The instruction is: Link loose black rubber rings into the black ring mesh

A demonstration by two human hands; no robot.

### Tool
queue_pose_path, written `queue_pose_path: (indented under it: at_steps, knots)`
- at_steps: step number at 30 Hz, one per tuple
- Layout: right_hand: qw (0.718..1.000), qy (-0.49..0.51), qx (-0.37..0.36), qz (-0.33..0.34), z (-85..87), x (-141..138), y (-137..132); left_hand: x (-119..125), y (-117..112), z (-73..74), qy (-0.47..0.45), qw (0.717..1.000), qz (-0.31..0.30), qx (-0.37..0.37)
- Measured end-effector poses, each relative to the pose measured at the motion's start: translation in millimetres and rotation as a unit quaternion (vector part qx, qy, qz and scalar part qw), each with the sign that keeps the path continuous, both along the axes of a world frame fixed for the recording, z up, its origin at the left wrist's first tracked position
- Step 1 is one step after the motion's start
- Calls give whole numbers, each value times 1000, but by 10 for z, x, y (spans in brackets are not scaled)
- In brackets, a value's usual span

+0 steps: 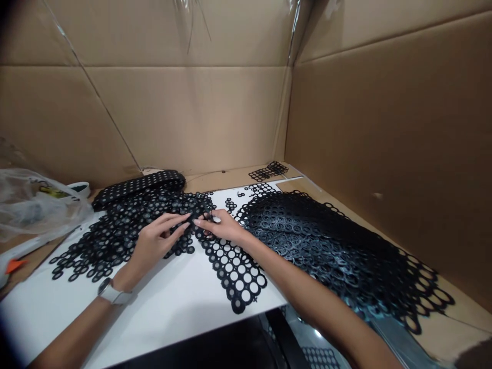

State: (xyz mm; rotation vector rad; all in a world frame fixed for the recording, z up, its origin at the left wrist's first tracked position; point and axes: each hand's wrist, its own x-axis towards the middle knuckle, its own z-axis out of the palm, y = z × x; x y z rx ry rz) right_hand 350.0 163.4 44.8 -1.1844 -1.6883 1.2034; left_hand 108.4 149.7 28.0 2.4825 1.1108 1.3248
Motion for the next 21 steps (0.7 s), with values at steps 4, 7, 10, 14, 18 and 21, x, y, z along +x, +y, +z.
queue_pose_path:
  at_steps: [4,7,10,14,18,21]
  knots:
    - [998,-4,9,54,47,27,-33,-5,25,-104,16,999,-24,-20]
    - [997,-13,50,65,55,33,-58,-23,32,-109,17,999,-16,-27]
    - [991,-25,114,59,16,13,-68,10,-15,-83,27,1000,3,-15]
    - [985,-54,158,45,-84,-25,-44,111,-86,-78,37,999,33,-3]
    - [983,-72,165,20,-167,-27,-1,76,-20,-75,-5,996,80,-27]
    - [988,-67,137,12,-168,6,18,-144,124,-36,-38,990,138,-16]
